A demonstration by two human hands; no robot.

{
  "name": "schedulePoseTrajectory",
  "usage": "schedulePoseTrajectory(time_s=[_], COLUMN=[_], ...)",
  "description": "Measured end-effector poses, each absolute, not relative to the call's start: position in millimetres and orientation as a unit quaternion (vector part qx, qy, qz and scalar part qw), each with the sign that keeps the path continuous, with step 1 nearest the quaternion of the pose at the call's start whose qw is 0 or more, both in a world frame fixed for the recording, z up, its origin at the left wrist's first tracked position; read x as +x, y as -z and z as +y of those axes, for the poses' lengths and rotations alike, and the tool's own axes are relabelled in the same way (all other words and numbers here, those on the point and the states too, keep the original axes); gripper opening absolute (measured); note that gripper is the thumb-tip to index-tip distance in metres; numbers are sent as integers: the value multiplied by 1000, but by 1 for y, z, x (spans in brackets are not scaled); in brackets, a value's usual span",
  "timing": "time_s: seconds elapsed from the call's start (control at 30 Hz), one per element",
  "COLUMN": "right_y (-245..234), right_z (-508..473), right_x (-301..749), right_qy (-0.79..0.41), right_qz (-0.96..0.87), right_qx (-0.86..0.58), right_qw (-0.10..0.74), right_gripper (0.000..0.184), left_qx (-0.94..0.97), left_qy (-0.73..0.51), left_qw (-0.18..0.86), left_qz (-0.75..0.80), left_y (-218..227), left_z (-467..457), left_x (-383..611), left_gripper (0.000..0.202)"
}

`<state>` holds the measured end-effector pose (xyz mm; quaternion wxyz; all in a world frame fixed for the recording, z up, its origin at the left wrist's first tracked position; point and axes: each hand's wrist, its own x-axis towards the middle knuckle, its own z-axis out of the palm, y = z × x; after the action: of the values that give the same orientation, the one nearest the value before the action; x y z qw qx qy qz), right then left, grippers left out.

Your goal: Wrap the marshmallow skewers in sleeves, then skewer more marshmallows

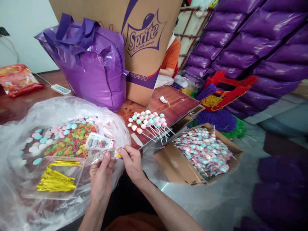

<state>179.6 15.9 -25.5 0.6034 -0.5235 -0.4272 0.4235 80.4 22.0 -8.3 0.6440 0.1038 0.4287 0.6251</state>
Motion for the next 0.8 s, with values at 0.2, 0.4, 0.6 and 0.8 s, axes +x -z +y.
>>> schedulePoseTrajectory(time_s=[0.2, 0.4, 0.6, 0.8], right_y=[28, 43, 75, 78], right_z=[16, 32, 53, 54], right_x=[197, 248, 293, 293], right_qy=[-339, -99, 136, 149], right_qz=[-543, -576, -597, -624], right_qx=[-534, -652, -749, -729], right_qw=[552, 482, 254, 240], right_gripper=[49, 35, 9, 23], left_qx=[101, 307, 709, 765], left_qy=[-596, -612, -301, -166], left_qw=[672, 569, 287, 255], left_qz=[428, 456, 570, 568], left_y=[5, -11, -22, 5], left_z=[23, 73, 182, 236], left_x=[85, 93, 130, 178], left_gripper=[31, 25, 23, 19])
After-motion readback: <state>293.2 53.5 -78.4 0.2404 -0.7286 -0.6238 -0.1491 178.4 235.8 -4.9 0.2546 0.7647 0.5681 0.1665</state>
